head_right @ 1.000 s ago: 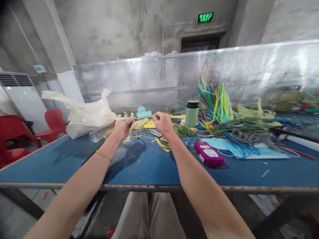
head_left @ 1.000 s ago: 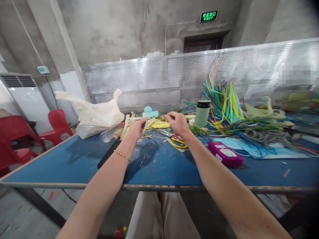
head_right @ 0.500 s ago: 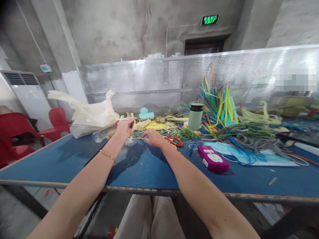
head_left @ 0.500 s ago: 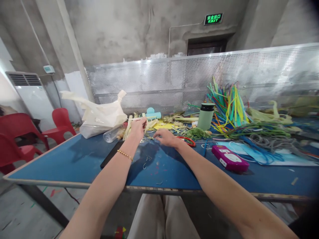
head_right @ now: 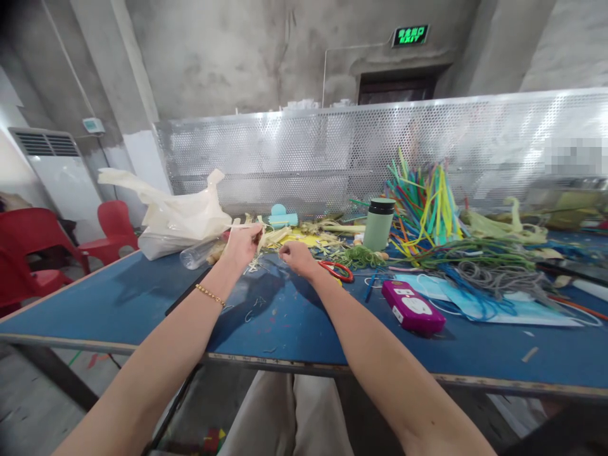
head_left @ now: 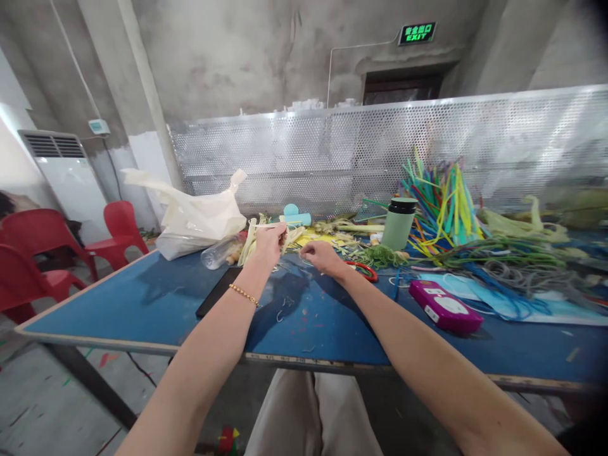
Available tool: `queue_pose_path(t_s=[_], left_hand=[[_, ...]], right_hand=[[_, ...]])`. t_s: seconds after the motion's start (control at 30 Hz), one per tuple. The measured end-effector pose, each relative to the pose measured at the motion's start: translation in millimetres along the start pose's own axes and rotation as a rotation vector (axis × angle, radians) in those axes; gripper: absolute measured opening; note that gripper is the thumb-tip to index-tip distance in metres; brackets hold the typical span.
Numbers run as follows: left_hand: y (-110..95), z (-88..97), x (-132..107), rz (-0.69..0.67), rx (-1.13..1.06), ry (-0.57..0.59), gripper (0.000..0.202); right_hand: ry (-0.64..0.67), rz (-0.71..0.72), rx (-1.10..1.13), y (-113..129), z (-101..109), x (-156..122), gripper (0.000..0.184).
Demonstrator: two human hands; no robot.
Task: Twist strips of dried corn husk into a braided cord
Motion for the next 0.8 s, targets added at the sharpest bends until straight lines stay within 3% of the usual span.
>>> queue_pose_path(t_s=[0.17,0.33,0.6,0.8], left_hand=[[1,3.9,2,0.024,0.033,0.020,0.021],[7,8.7,7,0.060,0.053,0.052,0.016],[8,10.4,6,0.067,0.077,0.061,0.016],[11,11.8,7,0.082,0.089,0.010,0.011]], right_hand=[[-0.047,-0.159,0.227,-23,22,2,0.011],[-0.048,-0.146,0.300,-31,36,-2,0.015],[-0.027,-0.210,-0.183,-33,43,-1,0.027],[0.174,-0.119,-0.345,-41,29,-2,0.030]])
Point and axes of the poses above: each hand's wrist, its own x-axis towards the middle knuckle, its own z-axis out of the back of the hand, y = z × x, the point moved 2 cm from there along x, towards the middle knuckle, and after that the axes turned 13 degrees about -x, right-handed, at the moved point
